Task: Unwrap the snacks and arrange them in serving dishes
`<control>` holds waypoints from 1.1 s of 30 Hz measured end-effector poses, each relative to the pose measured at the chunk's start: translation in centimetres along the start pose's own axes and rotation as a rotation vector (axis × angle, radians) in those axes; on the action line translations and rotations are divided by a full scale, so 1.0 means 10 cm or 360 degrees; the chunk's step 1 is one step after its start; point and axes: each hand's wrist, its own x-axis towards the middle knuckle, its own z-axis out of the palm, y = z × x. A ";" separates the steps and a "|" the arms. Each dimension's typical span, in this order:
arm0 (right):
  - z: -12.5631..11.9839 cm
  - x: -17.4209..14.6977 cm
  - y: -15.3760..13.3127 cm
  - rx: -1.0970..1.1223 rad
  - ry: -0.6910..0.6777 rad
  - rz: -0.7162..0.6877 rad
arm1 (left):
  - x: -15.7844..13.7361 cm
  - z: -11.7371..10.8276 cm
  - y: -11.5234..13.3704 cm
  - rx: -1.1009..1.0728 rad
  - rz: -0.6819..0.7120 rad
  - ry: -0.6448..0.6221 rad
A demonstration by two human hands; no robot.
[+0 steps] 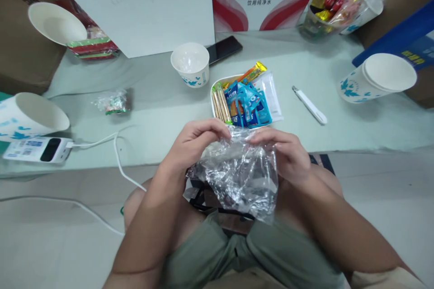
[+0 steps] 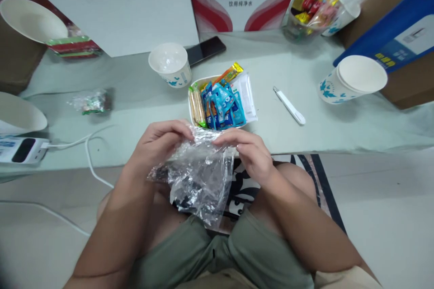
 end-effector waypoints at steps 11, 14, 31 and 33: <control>0.15 0.01 0.04 -0.0029 -0.0012 0.0256 | -0.04 0.08 -0.05 -0.0300 0.0095 0.0140; 0.16 0.02 0.01 -0.0096 -0.0049 0.0226 | -0.03 0.03 -0.01 -0.0239 -0.0067 -0.0042; 0.02 -0.03 0.04 0.0048 -0.0011 0.0164 | -0.05 -0.20 0.04 -0.0087 -0.0207 -0.0098; 0.07 0.00 0.02 0.0016 0.0129 0.0355 | -0.04 -0.17 0.00 0.0081 -0.0223 -0.0080</control>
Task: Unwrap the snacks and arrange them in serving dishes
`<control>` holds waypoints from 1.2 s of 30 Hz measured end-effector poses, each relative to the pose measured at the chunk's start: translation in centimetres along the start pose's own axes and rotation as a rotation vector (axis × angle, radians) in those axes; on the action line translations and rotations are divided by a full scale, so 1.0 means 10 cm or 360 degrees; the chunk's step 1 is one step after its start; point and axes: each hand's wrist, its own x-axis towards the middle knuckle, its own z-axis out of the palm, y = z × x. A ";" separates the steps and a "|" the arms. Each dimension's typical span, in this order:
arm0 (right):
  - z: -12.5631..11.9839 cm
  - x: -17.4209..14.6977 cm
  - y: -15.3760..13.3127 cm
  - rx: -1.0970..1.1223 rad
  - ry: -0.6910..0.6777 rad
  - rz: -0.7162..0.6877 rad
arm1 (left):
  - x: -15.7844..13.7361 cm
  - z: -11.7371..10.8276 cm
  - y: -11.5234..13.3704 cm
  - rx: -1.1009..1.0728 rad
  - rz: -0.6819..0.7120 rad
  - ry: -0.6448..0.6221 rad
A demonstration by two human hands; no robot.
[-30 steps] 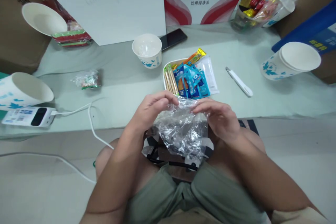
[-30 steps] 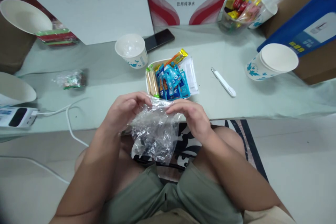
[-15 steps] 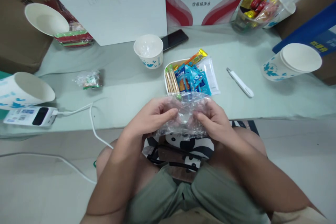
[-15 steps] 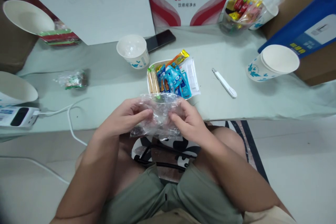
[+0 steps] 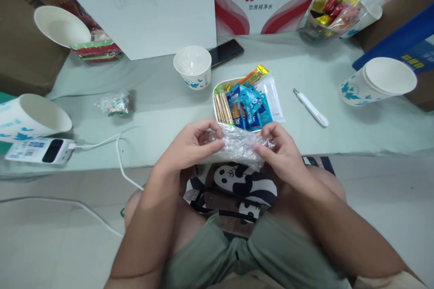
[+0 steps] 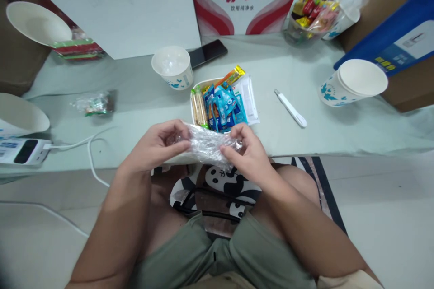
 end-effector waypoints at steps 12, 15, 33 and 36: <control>0.14 -0.03 -0.09 -0.0261 0.0107 -0.0023 | -0.08 0.25 0.12 0.0829 0.0829 0.0681; 0.15 -0.05 -0.09 -0.0113 -0.0018 -0.0154 | -0.06 0.36 0.16 0.0926 0.0754 0.0108; 0.06 -0.01 -0.10 -0.0298 0.0151 -0.0433 | 0.07 -0.35 0.09 0.1229 0.0337 0.1598; 0.11 0.03 -0.11 -0.0288 0.0113 -0.0385 | 0.45 -0.48 0.27 0.1429 0.0180 0.1641</control>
